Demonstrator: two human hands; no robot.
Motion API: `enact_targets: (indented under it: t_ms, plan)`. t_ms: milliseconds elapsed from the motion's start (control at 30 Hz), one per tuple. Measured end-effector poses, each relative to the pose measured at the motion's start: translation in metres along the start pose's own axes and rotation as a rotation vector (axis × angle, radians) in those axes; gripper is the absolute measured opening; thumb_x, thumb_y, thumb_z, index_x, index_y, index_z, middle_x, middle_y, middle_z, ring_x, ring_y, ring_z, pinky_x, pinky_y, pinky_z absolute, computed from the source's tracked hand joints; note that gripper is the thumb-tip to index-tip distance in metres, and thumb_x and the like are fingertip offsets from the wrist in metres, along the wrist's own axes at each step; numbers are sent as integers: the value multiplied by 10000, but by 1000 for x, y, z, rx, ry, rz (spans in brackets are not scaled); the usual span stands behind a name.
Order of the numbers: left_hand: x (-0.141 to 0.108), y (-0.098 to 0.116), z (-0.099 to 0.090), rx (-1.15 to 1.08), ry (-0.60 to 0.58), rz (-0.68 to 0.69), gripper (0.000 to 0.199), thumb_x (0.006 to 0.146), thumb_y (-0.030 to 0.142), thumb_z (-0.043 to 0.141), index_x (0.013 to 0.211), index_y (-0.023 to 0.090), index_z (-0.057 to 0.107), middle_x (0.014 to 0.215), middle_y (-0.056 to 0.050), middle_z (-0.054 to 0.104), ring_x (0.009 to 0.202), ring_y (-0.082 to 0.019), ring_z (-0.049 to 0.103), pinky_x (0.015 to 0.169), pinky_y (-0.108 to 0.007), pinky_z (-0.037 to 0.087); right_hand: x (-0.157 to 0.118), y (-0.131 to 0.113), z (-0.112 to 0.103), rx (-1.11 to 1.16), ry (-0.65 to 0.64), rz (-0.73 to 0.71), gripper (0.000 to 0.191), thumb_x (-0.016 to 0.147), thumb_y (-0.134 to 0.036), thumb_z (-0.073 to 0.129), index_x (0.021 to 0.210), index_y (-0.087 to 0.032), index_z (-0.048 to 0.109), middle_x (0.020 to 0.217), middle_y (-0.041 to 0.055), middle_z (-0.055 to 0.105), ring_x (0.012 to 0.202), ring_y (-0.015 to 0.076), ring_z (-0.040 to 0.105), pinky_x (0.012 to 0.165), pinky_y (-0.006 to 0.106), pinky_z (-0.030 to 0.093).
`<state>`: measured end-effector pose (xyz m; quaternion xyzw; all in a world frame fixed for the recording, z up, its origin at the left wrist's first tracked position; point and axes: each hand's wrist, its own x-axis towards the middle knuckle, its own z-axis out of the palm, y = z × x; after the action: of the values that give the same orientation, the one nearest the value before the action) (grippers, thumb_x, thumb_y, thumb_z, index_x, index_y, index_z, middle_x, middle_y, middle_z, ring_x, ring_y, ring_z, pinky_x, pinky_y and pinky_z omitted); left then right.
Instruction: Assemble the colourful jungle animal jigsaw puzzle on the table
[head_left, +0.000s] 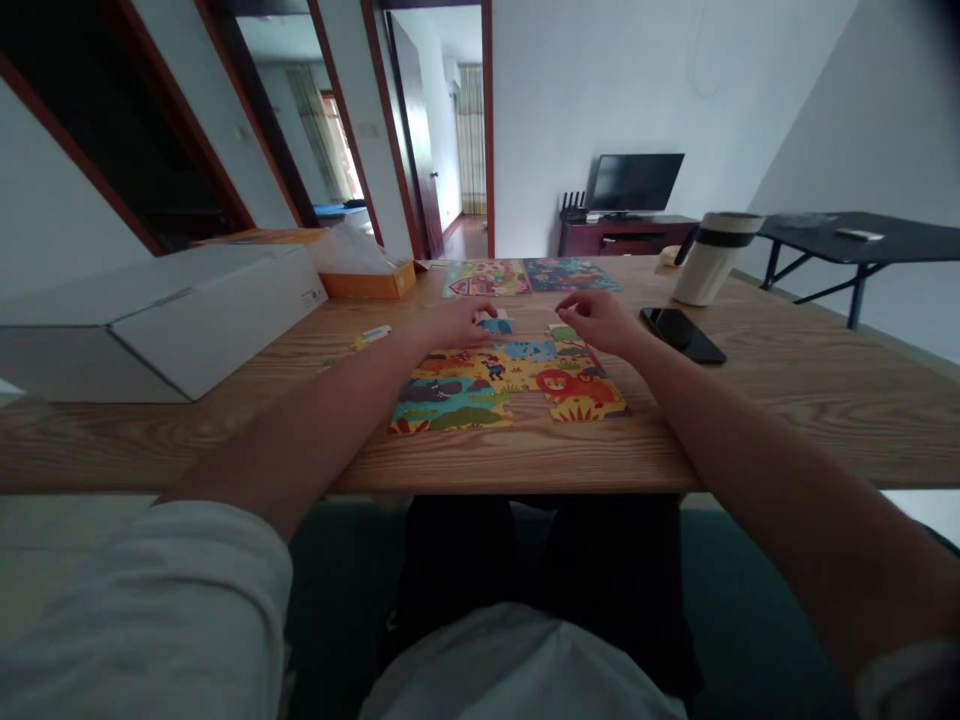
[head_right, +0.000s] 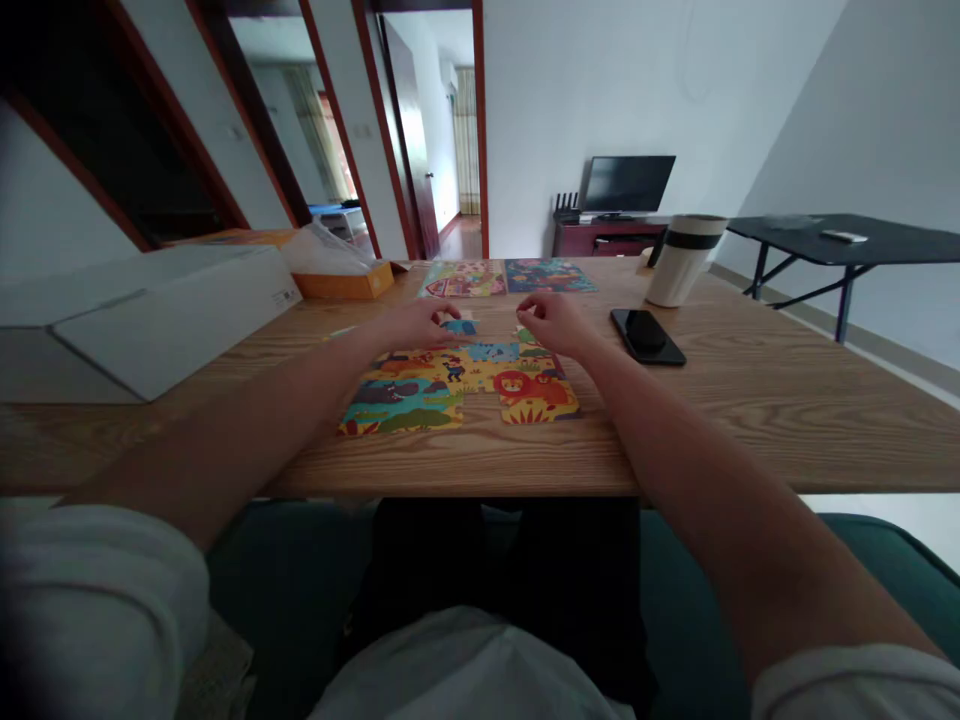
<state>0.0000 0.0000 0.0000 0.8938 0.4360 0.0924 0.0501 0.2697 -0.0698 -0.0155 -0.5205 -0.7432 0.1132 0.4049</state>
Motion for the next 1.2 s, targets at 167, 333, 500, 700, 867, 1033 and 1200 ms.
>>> enact_targets:
  t_ms: [167,333,500,700,867,1033,1200]
  plan:
    - [15,16,14,-44,-37,26,459,848,421,672,1260,219,651,1180,-60,698,983,-206,644,825,-259,474,-5,15,7,-115,-108,60,285,838,-404,677,984,-175,766,726,54,704,657,176,605,598,279,431]
    - [19,16,34,-40,-75,57,380,939,354,541,1262,208,679,1131,-60,720,965,-189,641,847,-250,465,-2,20,4,-166,-130,95,264,872,-374,651,960,-159,774,789,73,729,672,172,605,601,272,413]
    - [16,15,32,-45,-107,32,406,947,341,526,1309,232,672,992,-38,740,839,-174,646,785,-244,467,-1,29,1,-182,-34,108,256,923,-302,560,966,-134,748,797,78,722,668,168,601,599,269,399]
    - [14,14,27,-63,-132,34,411,916,283,541,1296,224,687,1144,-49,738,926,-178,663,827,-237,477,0,34,-7,-191,-5,127,261,929,-317,554,937,-130,737,744,74,697,648,176,590,617,281,413]
    - [15,8,28,30,-138,96,437,924,262,498,1326,239,669,1216,-48,726,1037,-194,659,931,-260,460,1,40,-10,-191,12,151,256,927,-319,555,951,-133,729,712,69,676,616,179,577,600,294,401]
    - [11,16,29,201,-139,222,469,900,223,496,1338,244,660,1327,-50,673,1184,-214,607,1033,-281,407,0,41,-13,-194,17,160,257,923,-328,553,930,-138,727,682,63,663,620,179,577,577,286,385]
    - [11,25,11,264,-279,155,461,881,237,531,1320,230,671,1246,-97,709,1068,-258,657,948,-346,467,-1,42,-11,-215,-4,142,265,917,-322,551,918,-130,732,696,65,674,638,183,596,587,285,392]
